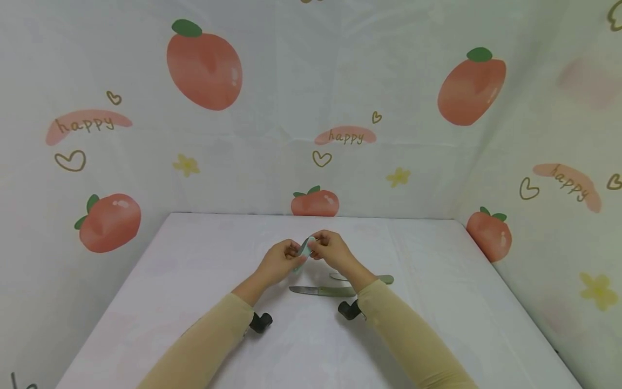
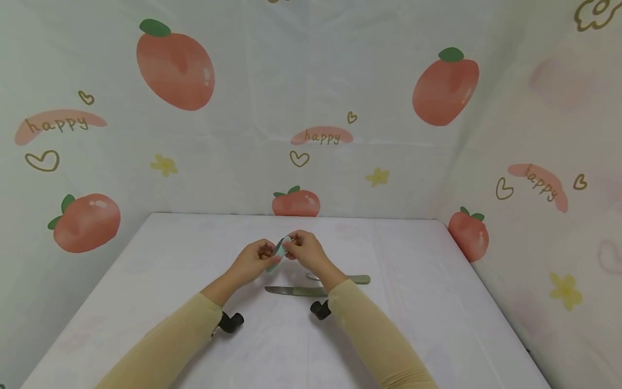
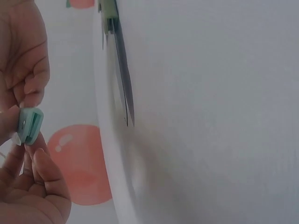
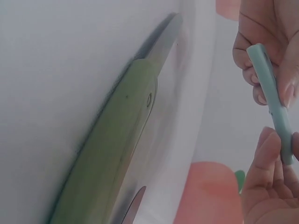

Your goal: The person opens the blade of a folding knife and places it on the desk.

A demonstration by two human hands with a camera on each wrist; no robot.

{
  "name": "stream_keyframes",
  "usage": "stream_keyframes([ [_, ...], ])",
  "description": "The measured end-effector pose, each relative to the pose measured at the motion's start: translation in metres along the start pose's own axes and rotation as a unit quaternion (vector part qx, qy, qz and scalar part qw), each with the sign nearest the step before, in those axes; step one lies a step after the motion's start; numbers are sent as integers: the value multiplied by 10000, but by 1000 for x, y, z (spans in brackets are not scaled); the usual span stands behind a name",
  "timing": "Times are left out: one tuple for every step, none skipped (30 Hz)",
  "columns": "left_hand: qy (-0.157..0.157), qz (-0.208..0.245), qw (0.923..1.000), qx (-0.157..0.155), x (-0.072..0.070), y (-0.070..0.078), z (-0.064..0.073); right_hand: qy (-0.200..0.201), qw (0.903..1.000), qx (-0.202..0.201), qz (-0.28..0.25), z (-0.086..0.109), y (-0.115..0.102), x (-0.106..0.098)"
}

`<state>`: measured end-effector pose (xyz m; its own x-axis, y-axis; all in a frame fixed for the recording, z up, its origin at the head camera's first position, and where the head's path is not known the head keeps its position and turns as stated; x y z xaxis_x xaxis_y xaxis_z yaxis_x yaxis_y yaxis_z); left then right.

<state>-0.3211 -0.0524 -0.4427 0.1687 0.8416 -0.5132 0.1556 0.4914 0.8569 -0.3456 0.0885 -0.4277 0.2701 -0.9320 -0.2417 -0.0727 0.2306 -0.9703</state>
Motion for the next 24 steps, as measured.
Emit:
stream_keyframes([
  [-14,-18,10000,24,0,0,1,-26,10000,8,-17,0,0,1],
  [-27,-42,10000,58,-1,1,1,-48,10000,15,-36,1,0,1],
  [-35,-75,9999,95,-1,2,2,-69,9999,44,-67,1,1,2],
  [-50,-117,9998,128,-1,2,3,-92,9999,57,-84,1,1,2],
  [-67,-147,9997,164,-2,3,3,-117,9999,64,-98,1,1,2],
  [-84,-172,9996,193,-2,4,4,-143,9998,73,-110,1,2,3],
  [-101,-196,9995,222,-2,4,4,-172,9998,78,-116,1,2,3],
  [-122,-223,9993,256,-2,5,4,-208,9997,78,-129,1,3,4],
  [-141,-262,9991,290,-2,6,5,-251,9996,66,-135,1,2,5],
  [-164,-310,9989,307,-3,7,5,-294,9995,50,-136,1,2,5],
  [-181,-363,9986,328,-3,8,5,-341,9993,32,-132,2,2,6],
  [-195,-431,9983,349,-3,8,5,-394,9991,11,-128,2,1,7],
  [-215,-498,9978,372,-4,9,6,-449,9989,-18,-115,3,1,8],
  [-246,-558,9973,405,-4,10,5,-505,9987,-41,-102,4,0,9],
  [-281,-621,9967,439,-4,10,5,-560,9984,-55,-75,4,0,10],
  [-331,-668,9961,462,-4,10,5,-614,9981,-62,-52,5,-1,10],
  [-391,-720,9954,504,-4,10,5,-673,9977,-68,-29,5,-1,11],
  [-464,-753,9946,547,-3,10,4,-738,9972,-74,-10,5,-1,12],
  [-549,-771,9938,586,-2,10,4,-809,9967,-91,12,6,-2,13],
  [-644,-778,9929,623,-1,10,4,-878,9961,-89,33,6,-2,14],
  [-739,-790,9921,643,0,9,4,-950,9954,-87,43,7,-2,15],
  [-838,-776,9913,657,1,9,4,-1023,9947,-91,46,8,-2,16],
  [-924,-760,9905,672,1,9,4,-1088,9940,-90,50,8,-3,17],
  [-1000,-720,9901,677,2,8,4,-1154,9933,-102,47,9,-3,18],
])
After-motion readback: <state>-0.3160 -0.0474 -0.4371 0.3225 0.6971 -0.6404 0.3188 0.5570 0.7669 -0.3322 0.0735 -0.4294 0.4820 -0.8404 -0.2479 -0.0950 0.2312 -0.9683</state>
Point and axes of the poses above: each hand's wrist, its own z-axis away from the middle knuckle, its own x-axis out of the palm, y = z × x, the point moved 9 cm from there along -z, towards the middle knuckle, and after that the axes turned 4 degrees about -z, right-handed, at the moved point
